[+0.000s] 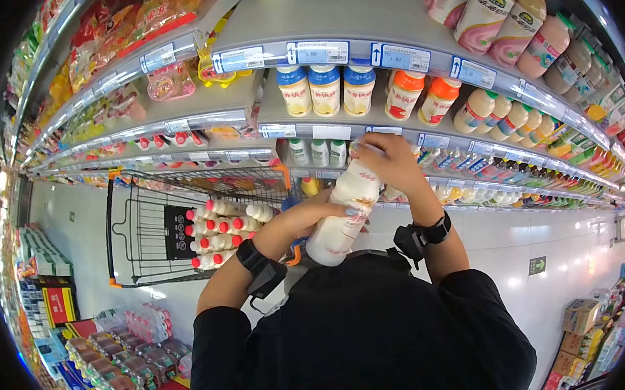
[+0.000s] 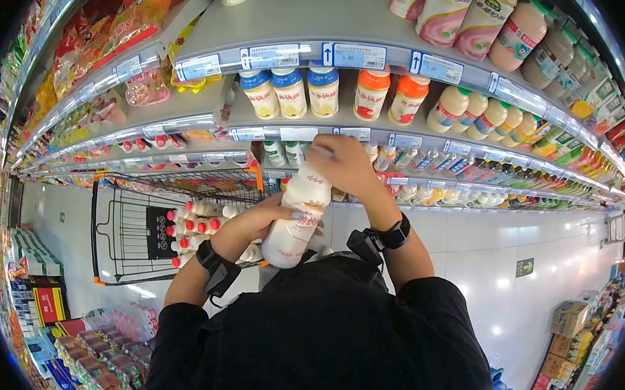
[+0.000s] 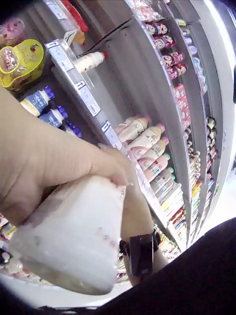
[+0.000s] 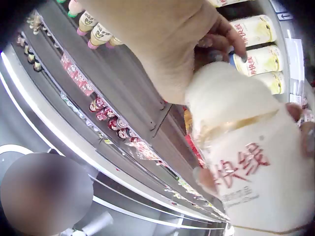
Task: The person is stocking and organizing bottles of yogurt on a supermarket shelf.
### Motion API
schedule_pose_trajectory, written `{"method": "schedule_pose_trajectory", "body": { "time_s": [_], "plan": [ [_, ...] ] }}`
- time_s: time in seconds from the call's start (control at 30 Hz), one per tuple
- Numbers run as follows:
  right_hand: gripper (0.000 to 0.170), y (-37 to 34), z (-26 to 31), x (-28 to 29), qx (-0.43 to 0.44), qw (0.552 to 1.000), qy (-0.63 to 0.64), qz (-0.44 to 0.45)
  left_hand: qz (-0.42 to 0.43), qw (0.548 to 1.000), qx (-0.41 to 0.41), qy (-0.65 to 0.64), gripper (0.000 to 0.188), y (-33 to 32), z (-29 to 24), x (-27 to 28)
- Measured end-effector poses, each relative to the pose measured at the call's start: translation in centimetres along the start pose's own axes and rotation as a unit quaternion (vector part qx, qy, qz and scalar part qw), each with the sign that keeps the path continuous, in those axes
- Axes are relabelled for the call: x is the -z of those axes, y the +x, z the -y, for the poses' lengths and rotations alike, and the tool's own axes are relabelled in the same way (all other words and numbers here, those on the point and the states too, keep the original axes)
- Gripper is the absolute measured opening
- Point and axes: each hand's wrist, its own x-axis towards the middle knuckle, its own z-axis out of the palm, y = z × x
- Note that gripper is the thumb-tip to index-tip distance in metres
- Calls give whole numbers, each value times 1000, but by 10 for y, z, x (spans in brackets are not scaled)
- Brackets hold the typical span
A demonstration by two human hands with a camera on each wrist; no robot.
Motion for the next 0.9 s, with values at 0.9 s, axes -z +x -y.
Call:
{"method": "schedule_pose_trajectory", "body": {
  "time_s": [0.9],
  "plan": [
    [36, 26, -61, -118, -105, 976, -37, 185, -302, 939, 3, 165, 69, -18, 75, 78]
  ]
}}
